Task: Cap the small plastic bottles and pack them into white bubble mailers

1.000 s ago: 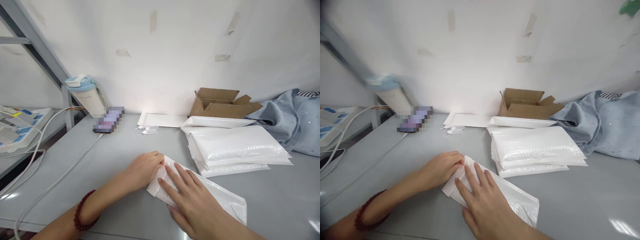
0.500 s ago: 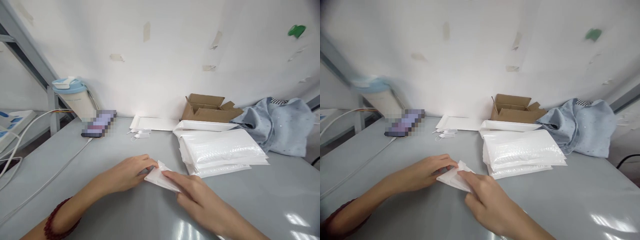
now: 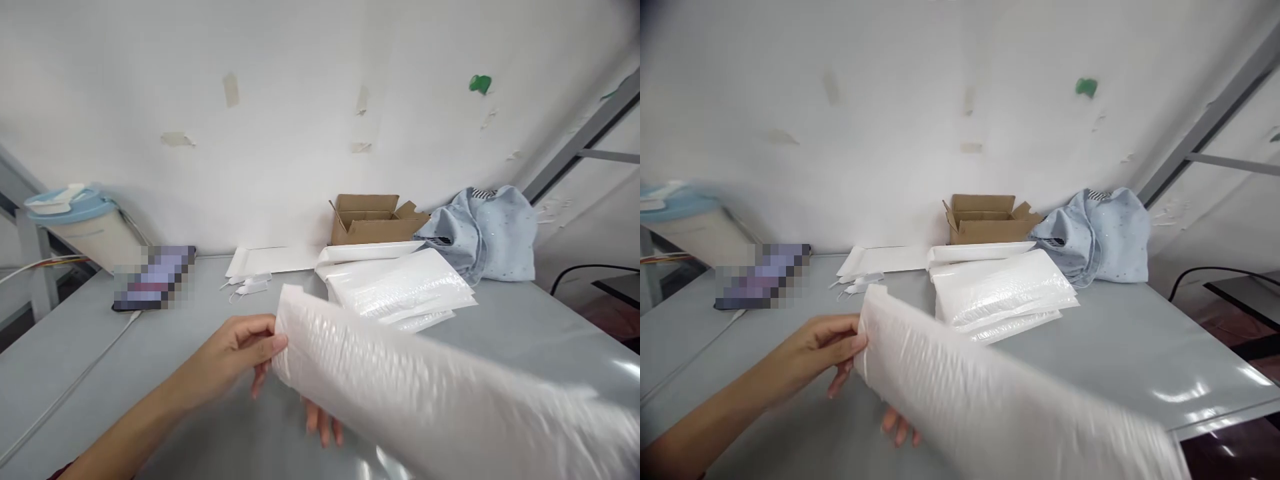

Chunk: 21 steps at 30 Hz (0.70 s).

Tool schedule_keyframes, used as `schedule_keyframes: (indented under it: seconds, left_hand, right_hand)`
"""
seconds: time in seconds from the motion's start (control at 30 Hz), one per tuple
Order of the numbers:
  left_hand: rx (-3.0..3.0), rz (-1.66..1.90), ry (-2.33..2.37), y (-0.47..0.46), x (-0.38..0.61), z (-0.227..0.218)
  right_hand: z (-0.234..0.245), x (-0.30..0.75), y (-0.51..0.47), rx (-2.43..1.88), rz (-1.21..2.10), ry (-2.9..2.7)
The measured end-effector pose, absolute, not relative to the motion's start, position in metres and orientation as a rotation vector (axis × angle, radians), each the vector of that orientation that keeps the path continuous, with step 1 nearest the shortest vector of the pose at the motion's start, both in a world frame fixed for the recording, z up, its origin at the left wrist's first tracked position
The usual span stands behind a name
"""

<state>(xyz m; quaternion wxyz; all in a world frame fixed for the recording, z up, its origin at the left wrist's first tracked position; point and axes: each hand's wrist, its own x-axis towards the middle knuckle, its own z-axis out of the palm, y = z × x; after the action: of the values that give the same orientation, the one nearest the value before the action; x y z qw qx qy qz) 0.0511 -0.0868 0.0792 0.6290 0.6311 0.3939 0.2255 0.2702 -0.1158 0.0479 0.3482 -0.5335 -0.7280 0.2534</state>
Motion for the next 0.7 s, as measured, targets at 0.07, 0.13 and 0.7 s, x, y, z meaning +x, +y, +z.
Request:
schedule_keyframes:
  seconds: [0.07, 0.13, 0.7]
  left_hand:
    - [1.308, 0.635, 0.936, -0.083, 0.067, 0.08]
    - [1.214, 0.704, 0.94, -0.076, 0.087, 0.079]
    - [2.153, 0.502, 1.47, 0.012, 0.082, 0.074]
  right_hand:
    - [0.043, 0.267, -0.116, -1.289, 1.029, -1.958]
    - [0.038, 0.262, -0.117, -1.125, 1.704, -1.844]
    - [0.032, 0.258, -0.118, -0.929, 2.352, -1.343]
